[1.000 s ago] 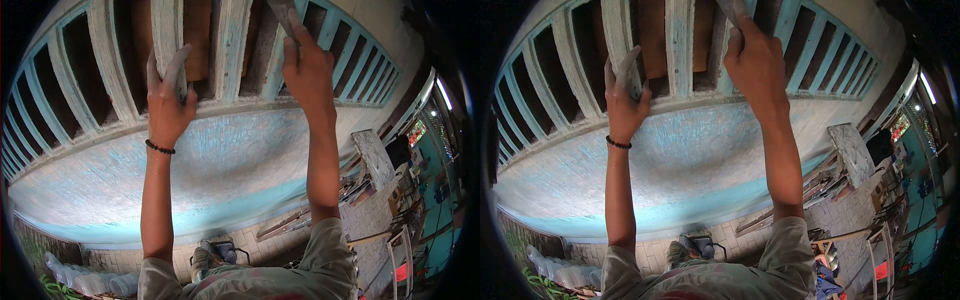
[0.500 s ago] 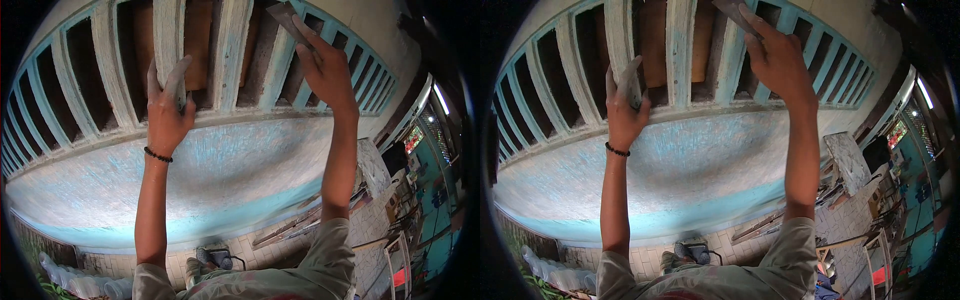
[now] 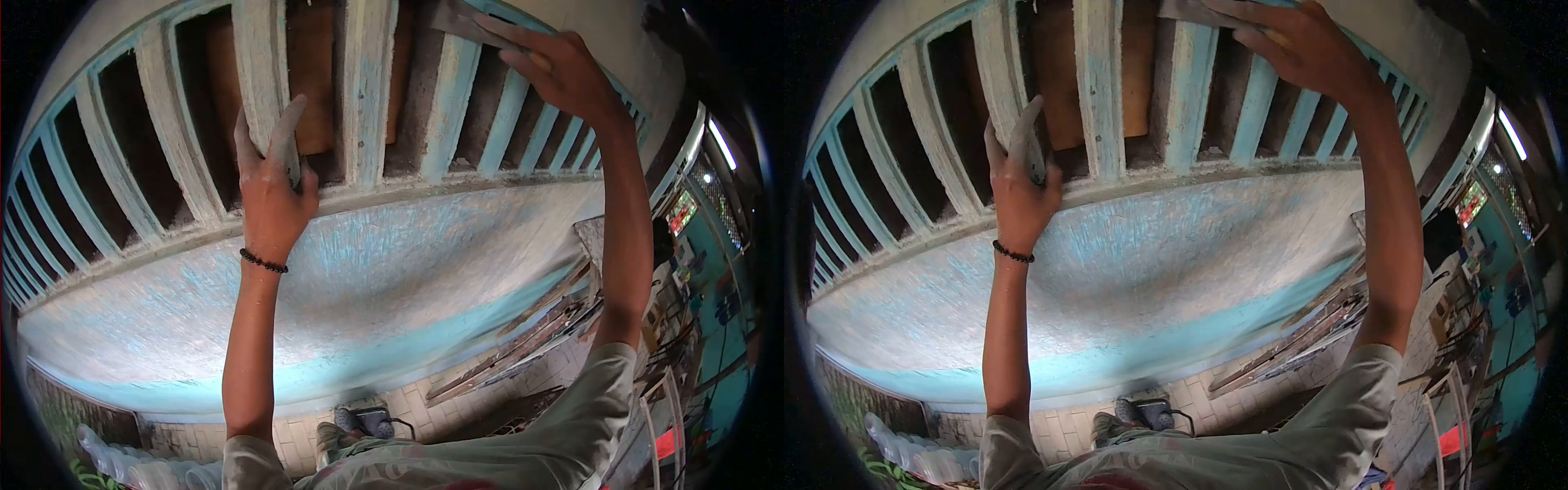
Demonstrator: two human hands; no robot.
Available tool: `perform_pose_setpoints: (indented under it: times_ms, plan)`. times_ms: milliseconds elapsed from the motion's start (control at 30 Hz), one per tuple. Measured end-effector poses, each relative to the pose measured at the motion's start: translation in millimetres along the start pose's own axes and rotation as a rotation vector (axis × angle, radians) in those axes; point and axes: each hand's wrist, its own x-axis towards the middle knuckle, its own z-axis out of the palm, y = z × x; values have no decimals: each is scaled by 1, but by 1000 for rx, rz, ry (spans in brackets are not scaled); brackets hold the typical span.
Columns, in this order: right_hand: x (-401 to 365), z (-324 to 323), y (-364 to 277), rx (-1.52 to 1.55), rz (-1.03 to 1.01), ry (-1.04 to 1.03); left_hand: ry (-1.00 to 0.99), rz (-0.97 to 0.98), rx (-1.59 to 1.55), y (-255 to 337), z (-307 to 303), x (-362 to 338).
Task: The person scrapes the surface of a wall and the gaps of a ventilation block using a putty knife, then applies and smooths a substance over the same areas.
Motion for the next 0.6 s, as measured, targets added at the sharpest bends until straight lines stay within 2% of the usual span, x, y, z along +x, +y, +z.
perform_pose_setpoints:
  times_ms: [100,200,300,400,500,600]
  plan:
    - [9,13,5,12,-156,114,-2,62,66,-3,-1,0]
    - [3,-3,-2,90,-12,-21,-3,66,-8,-5,-3,1]
    - [1,-5,0,83,10,-37,-3,39,11,-3,-3,0]
    - [2,5,7,100,-59,30,-2,69,65,-5,-2,0]
    - [-4,-14,-12,93,61,-73,-8,55,23,-8,2,0]
    - [13,-33,-37,176,341,-246,23,43,7,-3,0,0]
